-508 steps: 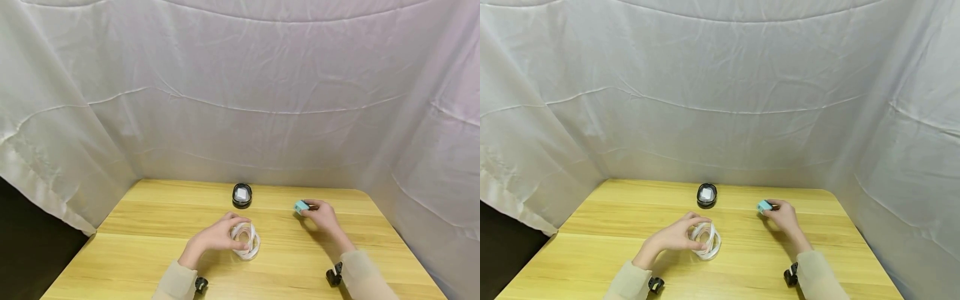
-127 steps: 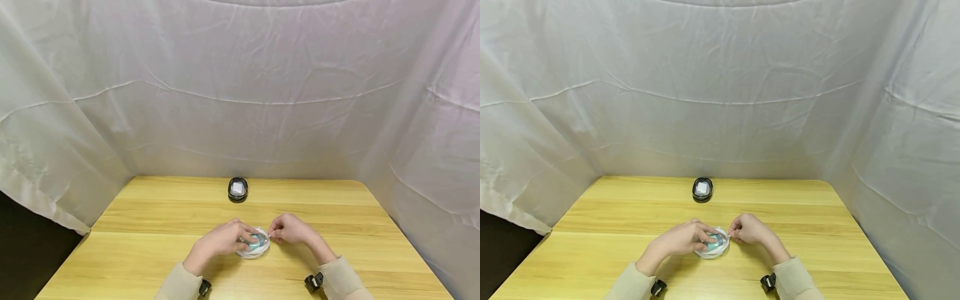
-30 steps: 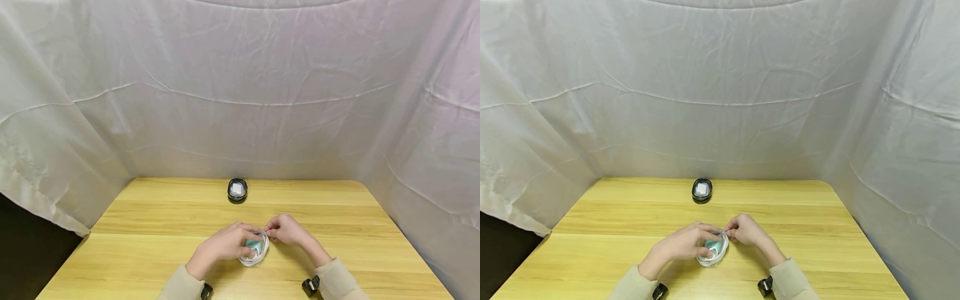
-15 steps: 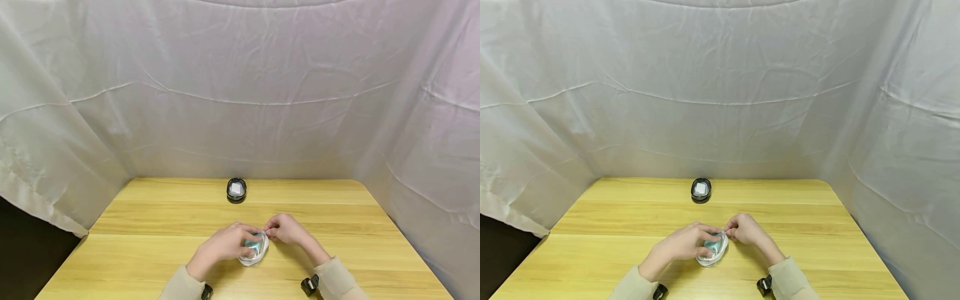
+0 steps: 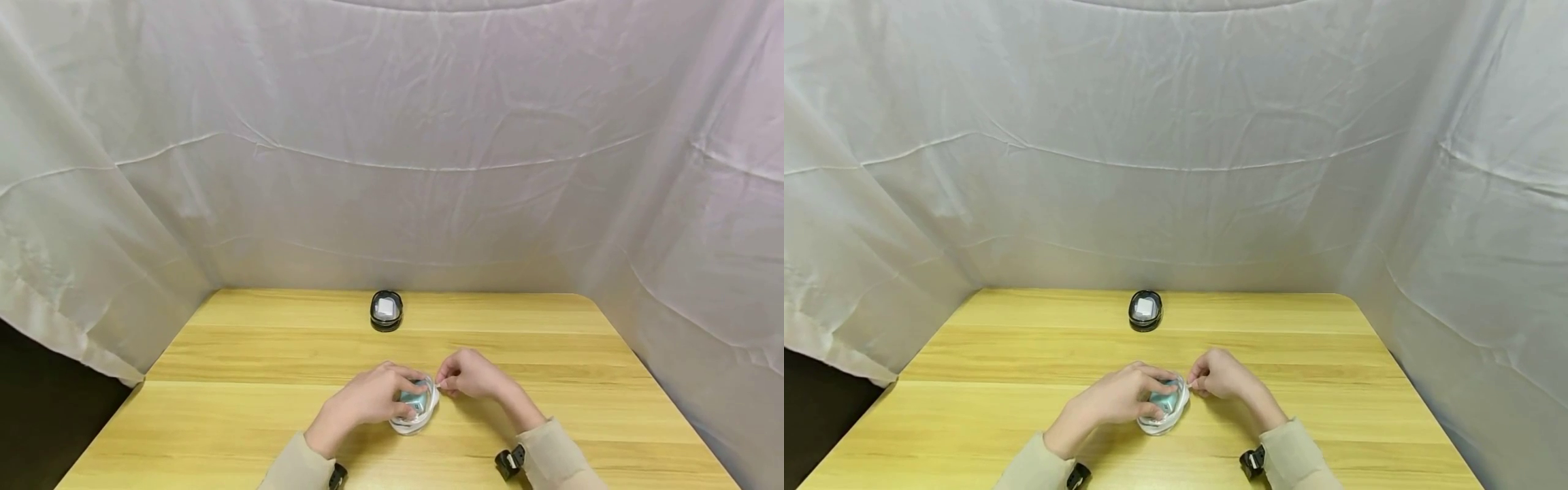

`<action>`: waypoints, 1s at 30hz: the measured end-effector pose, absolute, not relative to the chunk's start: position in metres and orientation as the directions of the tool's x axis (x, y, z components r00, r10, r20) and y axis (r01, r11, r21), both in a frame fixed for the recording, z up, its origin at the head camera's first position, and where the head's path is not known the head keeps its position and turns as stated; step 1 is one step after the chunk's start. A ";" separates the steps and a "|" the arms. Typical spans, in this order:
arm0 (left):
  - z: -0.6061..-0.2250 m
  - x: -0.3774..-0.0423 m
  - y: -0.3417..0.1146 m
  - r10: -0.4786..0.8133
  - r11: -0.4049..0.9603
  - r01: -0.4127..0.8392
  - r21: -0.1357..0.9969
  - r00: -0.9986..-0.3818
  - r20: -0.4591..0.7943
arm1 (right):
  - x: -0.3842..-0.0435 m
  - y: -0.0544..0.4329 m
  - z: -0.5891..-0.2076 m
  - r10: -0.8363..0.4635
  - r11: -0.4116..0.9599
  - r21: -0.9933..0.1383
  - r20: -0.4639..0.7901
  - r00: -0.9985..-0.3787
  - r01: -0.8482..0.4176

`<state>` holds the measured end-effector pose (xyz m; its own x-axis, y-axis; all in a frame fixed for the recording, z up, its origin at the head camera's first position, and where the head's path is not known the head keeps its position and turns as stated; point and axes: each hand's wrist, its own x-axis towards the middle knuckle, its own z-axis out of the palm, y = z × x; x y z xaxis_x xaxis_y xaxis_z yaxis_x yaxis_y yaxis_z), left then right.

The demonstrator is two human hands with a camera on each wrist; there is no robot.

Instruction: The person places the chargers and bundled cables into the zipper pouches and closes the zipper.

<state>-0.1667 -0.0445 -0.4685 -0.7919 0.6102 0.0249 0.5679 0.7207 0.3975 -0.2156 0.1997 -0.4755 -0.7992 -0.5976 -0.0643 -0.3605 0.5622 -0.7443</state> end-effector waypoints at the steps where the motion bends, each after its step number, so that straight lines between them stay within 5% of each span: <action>1: -0.468 -0.167 -0.045 0.609 0.722 0.566 0.398 -0.793 0.023 | -0.216 0.200 -0.475 -0.605 0.559 -0.747 -0.070 -0.793 -0.361; 16: -0.468 -0.171 -0.049 0.662 0.661 0.616 0.428 -0.747 0.052 | -0.215 0.199 -0.475 -0.556 0.594 -0.732 -0.075 -0.828 -0.333; 30: -0.462 -0.166 -0.047 0.638 0.706 0.606 0.368 -0.769 0.042 | -0.213 0.188 -0.482 -0.478 0.599 -0.740 -0.025 -0.878 -0.305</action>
